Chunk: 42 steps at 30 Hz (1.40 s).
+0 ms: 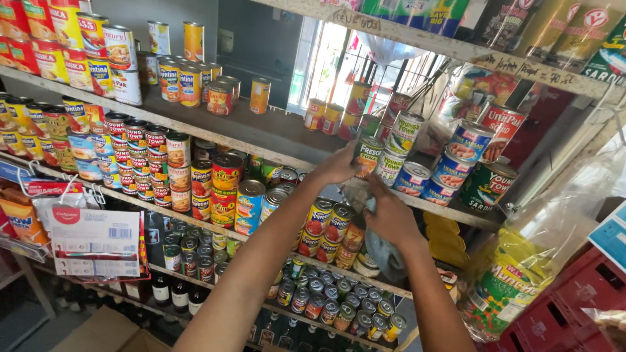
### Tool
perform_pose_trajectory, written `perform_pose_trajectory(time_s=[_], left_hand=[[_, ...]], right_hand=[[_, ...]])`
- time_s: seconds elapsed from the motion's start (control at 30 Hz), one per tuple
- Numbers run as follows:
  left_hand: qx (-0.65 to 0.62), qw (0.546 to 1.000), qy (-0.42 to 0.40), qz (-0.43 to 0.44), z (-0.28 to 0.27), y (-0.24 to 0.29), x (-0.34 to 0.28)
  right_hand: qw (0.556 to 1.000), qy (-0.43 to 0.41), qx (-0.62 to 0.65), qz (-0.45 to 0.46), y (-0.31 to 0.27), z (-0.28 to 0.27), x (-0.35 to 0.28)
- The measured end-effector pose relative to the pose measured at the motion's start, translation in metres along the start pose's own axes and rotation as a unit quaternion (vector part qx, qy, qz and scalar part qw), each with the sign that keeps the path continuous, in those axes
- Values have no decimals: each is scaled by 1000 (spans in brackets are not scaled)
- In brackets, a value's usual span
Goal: The recorder wipes dust off canned goods with a cloth and organizes them into a box and onto shelves.
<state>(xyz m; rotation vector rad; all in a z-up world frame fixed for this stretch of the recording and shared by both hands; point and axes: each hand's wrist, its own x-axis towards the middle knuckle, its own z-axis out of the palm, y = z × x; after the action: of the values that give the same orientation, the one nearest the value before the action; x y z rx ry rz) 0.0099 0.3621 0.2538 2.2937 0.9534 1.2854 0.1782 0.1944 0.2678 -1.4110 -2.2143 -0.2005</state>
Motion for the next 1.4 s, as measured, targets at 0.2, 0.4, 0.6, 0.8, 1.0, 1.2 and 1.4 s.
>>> perform_pose_trajectory(time_s=[0.2,0.4,0.6,0.8,1.0,1.2,1.4], left_hand=[[73,985,137,70,24,6,-18],[29,953,229,194,31,87,-143],[-189,976,93,64,80,33,-223],[-315,945,-57,-60,125,-23,-288],[-341,921,-130,-134,179,-85,-366],[-152,899,-272,-308,152,-49,-417],[-338,806,-207,-440,225,-115,-516]], right_hand=[[997,28,58,-29,-5,-7,-8],[950,203,238,-1,-11,10,-53],[902,159,395,73,-1,59,-111],[923,95,367,67,-5,112,-168],[934,-22,337,114,2,167,-220],[900,-201,335,194,10,210,-270],[828,-317,360,290,52,289,-350]])
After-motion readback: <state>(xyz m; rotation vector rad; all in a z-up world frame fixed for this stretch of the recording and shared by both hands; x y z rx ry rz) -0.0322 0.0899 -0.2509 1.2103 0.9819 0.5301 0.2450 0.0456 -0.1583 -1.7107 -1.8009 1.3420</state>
